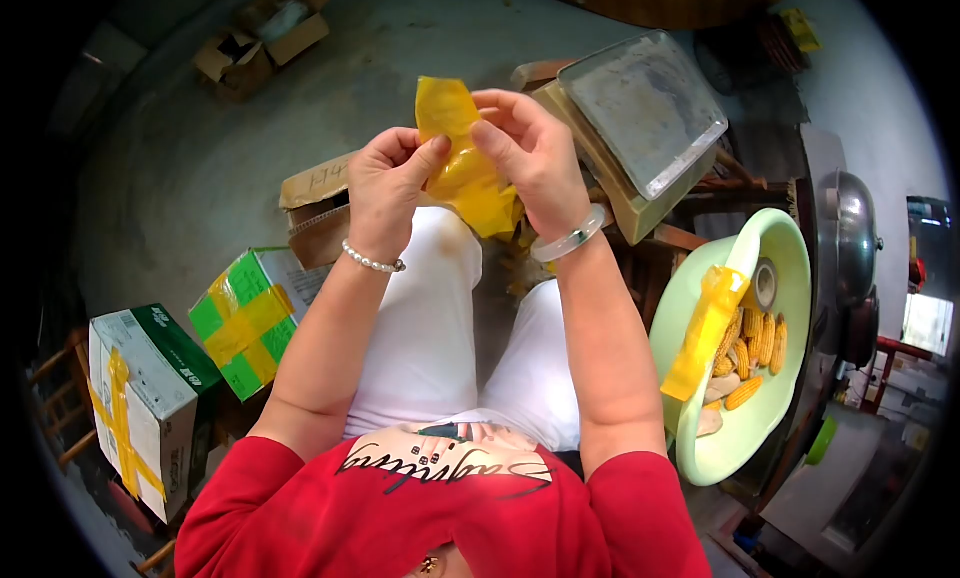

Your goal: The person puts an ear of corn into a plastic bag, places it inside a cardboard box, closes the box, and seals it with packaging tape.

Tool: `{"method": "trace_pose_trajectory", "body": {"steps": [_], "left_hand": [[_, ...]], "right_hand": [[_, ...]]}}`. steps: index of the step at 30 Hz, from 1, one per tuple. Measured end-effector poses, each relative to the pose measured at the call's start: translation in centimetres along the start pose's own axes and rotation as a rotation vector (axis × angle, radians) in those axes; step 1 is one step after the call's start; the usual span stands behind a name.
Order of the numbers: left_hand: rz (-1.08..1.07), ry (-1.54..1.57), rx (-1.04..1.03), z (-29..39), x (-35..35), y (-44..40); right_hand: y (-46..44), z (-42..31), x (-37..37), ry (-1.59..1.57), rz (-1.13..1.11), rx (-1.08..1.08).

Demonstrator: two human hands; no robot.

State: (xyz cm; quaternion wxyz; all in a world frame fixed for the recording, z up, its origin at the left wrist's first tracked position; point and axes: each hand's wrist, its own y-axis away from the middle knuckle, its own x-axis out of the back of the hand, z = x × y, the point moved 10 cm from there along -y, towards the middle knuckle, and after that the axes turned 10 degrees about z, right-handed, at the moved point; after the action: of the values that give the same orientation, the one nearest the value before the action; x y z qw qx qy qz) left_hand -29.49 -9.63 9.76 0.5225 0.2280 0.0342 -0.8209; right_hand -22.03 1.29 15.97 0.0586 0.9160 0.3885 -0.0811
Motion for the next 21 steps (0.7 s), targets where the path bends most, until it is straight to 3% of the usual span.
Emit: {"method": "trace_pose_trajectory", "body": {"steps": [3,6,10,13,17,21], "left_hand": [[-0.019,-0.09,-0.063,0.6,-0.5,0.2],[-0.07,-0.061,-0.028,0.4,-0.6,0.6],[-0.112,0.074,0.083,-0.5,1.2,-0.2],[-0.018,0.014,0.014,1.2,0.4,-1.0],[-0.148,0.027,0.05,1.9,-1.9,-1.6],[-0.051,-0.003,0.046,1.4,-1.4,-1.2]], "right_hand": [[-0.6,-0.8,-0.5,0.232,-0.016,0.115],[-1.2,-0.2,0.8,0.325,0.028,0.085],[-1.9,-0.5,2.4,0.108,0.076,0.044],[-1.4,0.1,0.4,0.316,-0.08,0.029],[-0.9,0.3,-0.4,0.268,-0.041,0.012],[0.2,-1.3,-0.2,0.282,0.059,0.244]]}}
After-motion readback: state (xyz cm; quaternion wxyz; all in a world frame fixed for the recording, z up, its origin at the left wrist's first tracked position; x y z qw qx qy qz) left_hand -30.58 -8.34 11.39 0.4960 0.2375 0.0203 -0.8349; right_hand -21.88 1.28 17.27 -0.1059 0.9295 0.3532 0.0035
